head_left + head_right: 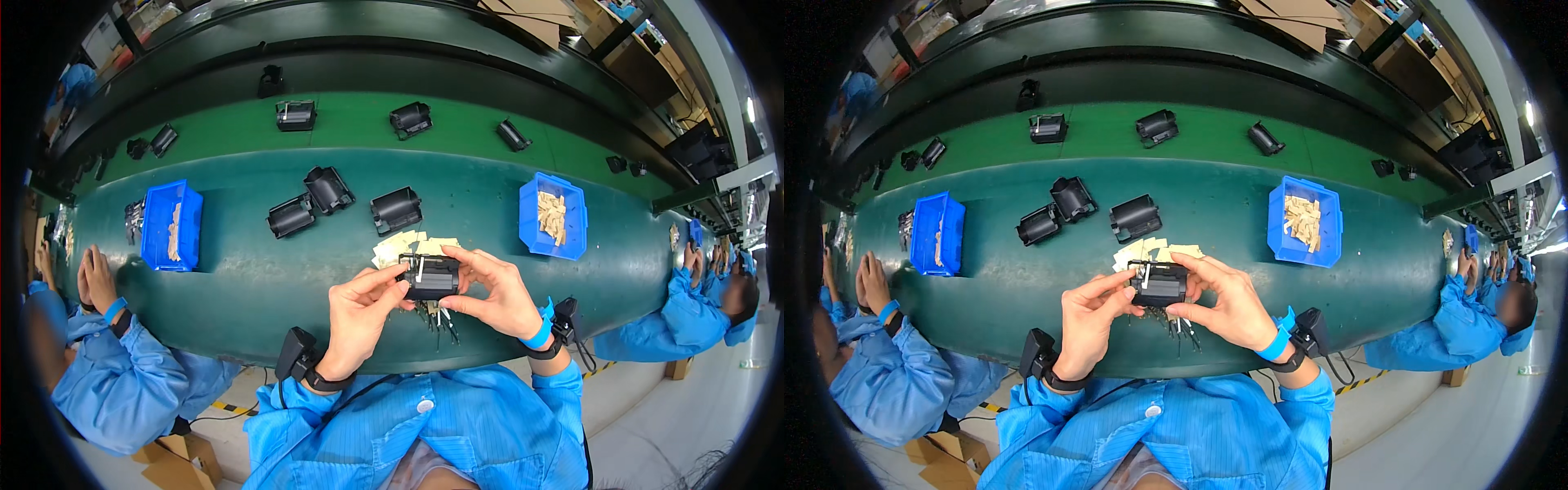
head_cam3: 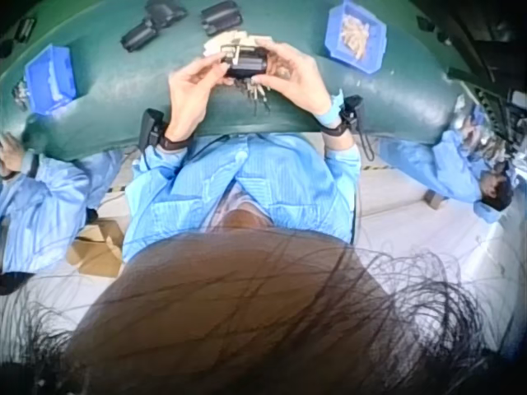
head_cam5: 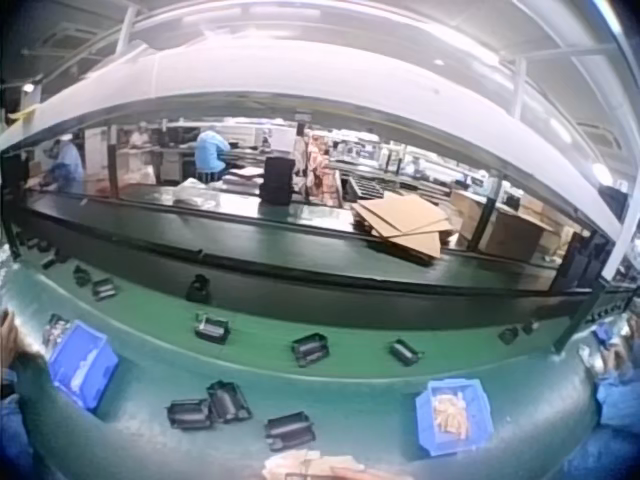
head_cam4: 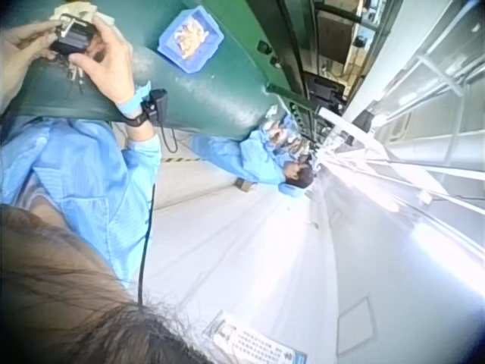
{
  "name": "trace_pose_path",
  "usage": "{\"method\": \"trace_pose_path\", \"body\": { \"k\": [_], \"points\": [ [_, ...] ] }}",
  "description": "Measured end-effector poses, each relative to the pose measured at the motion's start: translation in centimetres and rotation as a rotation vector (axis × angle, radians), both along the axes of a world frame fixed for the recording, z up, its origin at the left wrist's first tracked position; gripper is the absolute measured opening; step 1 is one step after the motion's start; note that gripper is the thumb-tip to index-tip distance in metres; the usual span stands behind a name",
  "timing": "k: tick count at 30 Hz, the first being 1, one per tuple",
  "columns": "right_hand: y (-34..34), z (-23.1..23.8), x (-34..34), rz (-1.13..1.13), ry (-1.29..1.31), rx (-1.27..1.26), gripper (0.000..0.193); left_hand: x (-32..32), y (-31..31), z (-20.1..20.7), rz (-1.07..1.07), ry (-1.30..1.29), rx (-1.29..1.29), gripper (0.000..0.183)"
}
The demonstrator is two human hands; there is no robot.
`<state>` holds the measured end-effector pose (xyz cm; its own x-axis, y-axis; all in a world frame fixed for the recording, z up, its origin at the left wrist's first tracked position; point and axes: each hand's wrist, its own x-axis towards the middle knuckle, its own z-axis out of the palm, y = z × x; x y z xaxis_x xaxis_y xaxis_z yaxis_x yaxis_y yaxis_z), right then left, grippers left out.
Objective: Manually assembling small electronic or plastic housing components on an assembly line conveyor.
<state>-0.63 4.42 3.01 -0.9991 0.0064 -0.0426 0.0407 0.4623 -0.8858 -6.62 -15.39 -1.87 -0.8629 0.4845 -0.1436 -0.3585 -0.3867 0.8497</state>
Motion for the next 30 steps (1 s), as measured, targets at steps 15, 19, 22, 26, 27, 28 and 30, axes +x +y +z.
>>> {"method": "trace_pose_path", "body": {
  "k": [15,19,22,26,27,28,30],
  "points": [
    [-0.7,-0.4,-1.0,0.014,-0.031,-0.027,0.066,-0.5,-0.7,-0.3,0.049,-0.012,0.019,0.027],
    [-0.7,-0.4,-0.8,0.009,-0.023,-0.026,0.066,-0.2,-0.7,-0.3,0.051,0.011,0.010,0.028],
    [-0.5,-0.5,-0.6,0.004,-0.034,-0.064,0.066,-0.2,-0.5,-0.3,0.031,-0.042,0.048,0.028],
    [-0.3,-0.2,-0.5,0.012,-0.013,-0.057,0.066,-0.2,-0.4,0.1,0.024,-0.071,0.034,0.027],
    [-0.3,-0.1,-0.5,0.014,-0.006,-0.046,0.066,-0.2,-0.3,0.1,0.026,-0.039,0.025,0.026],
    [-0.2,-0.1,-0.5,0.013,-0.008,-0.049,0.066,-0.2,-0.2,0.1,0.030,-0.012,0.009,0.025],
    [0.0,-0.1,-0.7,0.020,-0.023,-0.009,0.066,-0.4,-0.1,-0.1,0.036,-0.032,0.011,0.025]
  ]
}}
